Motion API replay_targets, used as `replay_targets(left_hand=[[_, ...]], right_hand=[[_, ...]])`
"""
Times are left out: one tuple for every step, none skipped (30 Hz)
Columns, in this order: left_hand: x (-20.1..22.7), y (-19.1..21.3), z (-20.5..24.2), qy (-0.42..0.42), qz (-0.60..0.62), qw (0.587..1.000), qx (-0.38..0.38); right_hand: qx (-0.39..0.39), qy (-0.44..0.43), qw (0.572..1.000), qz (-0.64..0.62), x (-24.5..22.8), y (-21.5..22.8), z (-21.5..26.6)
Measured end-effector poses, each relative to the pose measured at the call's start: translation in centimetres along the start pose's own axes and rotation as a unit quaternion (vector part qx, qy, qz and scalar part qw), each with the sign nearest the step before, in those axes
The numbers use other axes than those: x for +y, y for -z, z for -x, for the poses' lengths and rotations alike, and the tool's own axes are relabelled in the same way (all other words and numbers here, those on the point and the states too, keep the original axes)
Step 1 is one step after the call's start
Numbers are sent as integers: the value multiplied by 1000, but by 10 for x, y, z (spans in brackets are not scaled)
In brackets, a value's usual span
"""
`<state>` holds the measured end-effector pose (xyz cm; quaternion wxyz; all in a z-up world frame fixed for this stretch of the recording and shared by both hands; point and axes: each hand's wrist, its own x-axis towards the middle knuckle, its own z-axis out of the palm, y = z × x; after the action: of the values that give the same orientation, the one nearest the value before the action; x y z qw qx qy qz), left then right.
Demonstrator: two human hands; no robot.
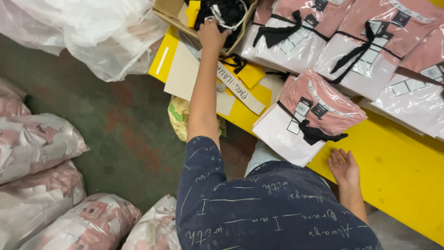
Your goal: Packaging shirts by placing them in plastic bags, organizing them on a table, and tying decorative black ribbons around each package.
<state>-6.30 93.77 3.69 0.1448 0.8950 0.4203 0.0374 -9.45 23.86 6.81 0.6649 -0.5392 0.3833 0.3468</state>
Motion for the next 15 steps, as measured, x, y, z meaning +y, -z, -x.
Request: replay_targets(left_hand=[[9,3,0,-5,1,1000,-2],[17,7,0,38,-64,992,-98],[25,11,1,80,-129,969,-193],[22,-2,-6,75,-131,969,-193],[19,-15,-11,96,-132,973,-165],[15,-29,-16,118,-132,975,-137],[13,-26,-17,114,-134,975,-138],[11,-23,-18,96,-47,988,-108],[9,-19,-18,77,40,993,-77],[3,-14,-26,72,39,994,-77],[-2,-8,-34,66,105,992,1],[-9,-3,-41,58,169,981,75],[-9,22,-45,53,167,982,74],[-11,46,-46,31,227,963,140],[-13,71,-47,9,286,936,204]], right_hand=[[3,1,1000,-4,6,6,-2],[2,-12,1000,-3,13,12,-3],[0,-26,1000,-3,20,17,-5],[2,-26,1000,-8,18,7,9],[20,-40,999,7,16,-4,22],[39,-56,997,22,14,-14,36],[40,-56,997,18,15,-13,35],[36,-49,998,15,16,-11,34],[32,-42,999,12,16,-9,33],[31,-41,999,7,19,-1,26],[15,-25,999,32,21,8,19],[1,-11,998,55,26,17,14],[1,-12,999,49,32,25,8],[-3,2,999,53,38,35,2],[-8,17,998,57,44,45,-4]])
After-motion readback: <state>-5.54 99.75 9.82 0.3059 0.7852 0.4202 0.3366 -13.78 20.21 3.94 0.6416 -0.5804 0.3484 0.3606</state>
